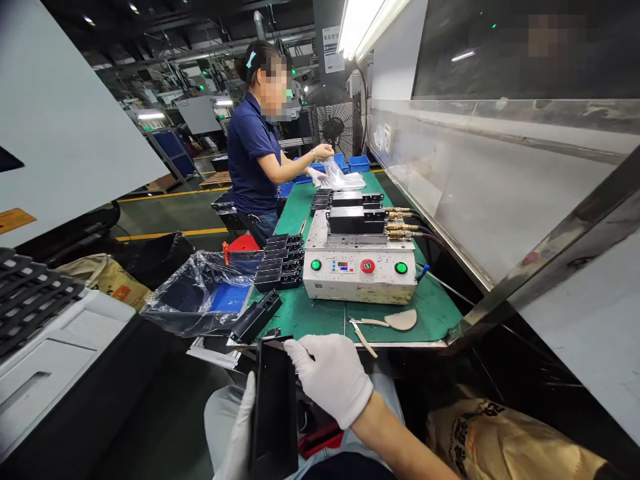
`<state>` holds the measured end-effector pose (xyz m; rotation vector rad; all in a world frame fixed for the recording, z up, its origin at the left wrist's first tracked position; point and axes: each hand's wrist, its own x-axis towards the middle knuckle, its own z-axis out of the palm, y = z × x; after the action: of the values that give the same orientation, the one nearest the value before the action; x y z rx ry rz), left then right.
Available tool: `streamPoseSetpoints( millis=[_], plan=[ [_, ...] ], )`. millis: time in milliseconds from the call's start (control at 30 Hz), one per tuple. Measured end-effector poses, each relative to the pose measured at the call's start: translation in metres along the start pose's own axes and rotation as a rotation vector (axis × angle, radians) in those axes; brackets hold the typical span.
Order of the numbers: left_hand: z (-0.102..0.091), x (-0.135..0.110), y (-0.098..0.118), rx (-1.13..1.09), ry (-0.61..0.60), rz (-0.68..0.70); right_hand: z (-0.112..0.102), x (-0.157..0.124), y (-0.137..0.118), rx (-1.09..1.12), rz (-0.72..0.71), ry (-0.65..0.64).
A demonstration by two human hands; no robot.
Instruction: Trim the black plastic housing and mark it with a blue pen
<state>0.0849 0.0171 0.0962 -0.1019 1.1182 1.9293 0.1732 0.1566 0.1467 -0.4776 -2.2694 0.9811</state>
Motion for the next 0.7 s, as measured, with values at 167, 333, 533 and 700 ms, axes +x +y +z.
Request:
streamPoseSetpoints(
  millis=[167, 333, 533, 700],
  plan=[
    [0.007, -0.004, 0.001, -0.263, -0.148, -0.148, -0.011, 0.023, -0.004, -0.228, -0.089, -0.047],
    [0.018, -0.006, 0.002, -0.269, -0.226, -0.142, -0.010, 0.026, -0.002, -0.257, -0.116, -0.026],
    [0.034, -0.015, 0.010, -0.311, -0.269, -0.193, -0.012, 0.027, -0.002, -0.336, -0.177, -0.029],
    [0.032, -0.016, 0.014, -0.353, -0.198, -0.252, -0.010, 0.024, 0.000, -0.513, -0.250, 0.002]
  ],
)
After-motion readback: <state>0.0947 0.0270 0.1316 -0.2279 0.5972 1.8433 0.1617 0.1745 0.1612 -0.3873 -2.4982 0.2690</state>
